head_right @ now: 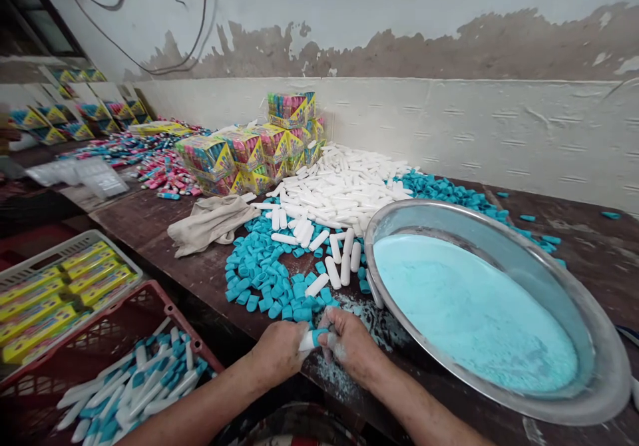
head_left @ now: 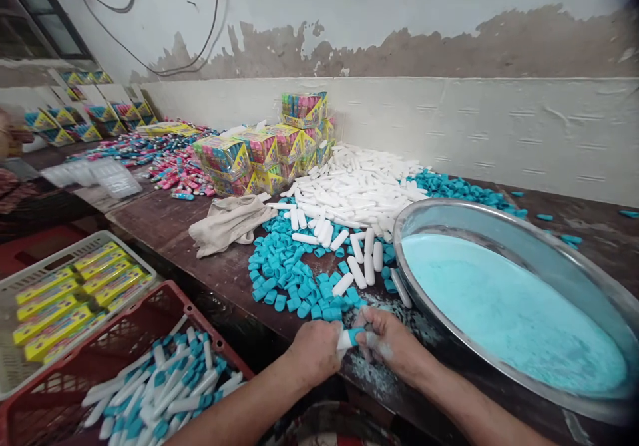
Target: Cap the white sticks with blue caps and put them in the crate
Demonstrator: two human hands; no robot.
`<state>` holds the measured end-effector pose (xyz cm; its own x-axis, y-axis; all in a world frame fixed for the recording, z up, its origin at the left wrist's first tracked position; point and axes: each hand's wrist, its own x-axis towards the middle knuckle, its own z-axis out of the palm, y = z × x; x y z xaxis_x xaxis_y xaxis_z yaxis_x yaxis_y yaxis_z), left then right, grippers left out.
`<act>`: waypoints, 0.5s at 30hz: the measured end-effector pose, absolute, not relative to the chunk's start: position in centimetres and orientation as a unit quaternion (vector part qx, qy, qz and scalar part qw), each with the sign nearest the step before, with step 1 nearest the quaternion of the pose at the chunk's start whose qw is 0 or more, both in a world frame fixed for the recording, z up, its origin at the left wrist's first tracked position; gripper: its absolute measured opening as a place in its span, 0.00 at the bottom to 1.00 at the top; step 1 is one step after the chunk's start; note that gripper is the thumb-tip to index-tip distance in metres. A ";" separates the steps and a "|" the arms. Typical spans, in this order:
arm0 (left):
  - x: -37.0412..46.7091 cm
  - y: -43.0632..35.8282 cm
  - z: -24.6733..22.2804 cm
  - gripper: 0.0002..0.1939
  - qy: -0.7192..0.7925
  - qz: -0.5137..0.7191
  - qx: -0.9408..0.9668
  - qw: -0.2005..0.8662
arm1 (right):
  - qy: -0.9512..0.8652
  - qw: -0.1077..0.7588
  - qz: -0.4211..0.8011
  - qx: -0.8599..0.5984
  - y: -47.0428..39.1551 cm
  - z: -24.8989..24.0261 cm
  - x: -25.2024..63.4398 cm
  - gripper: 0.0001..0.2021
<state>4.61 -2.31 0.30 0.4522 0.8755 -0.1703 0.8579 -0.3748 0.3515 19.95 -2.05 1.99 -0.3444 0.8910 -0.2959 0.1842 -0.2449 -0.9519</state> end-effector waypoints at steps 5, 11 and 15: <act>4.4 -2.4 0.3 0.09 0.541 0.054 0.817 0.191 | -0.597 0.283 0.584 -0.472 -1.6 2.4 20.1 0.06; 0.7 -1.8 0.0 0.14 0.608 0.121 0.755 0.212 | -0.703 0.284 0.402 -0.514 2.8 2.8 19.9 0.09; -1.6 -1.6 -0.6 0.11 0.642 0.150 0.716 0.231 | -0.780 0.212 0.285 -0.515 6.2 1.7 18.1 0.11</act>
<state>-1.58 -1.61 -0.64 0.1316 0.9879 -0.0820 0.8495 -0.0698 0.5229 18.14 6.21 1.68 -0.3790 0.9247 0.0365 0.6835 0.3063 -0.6626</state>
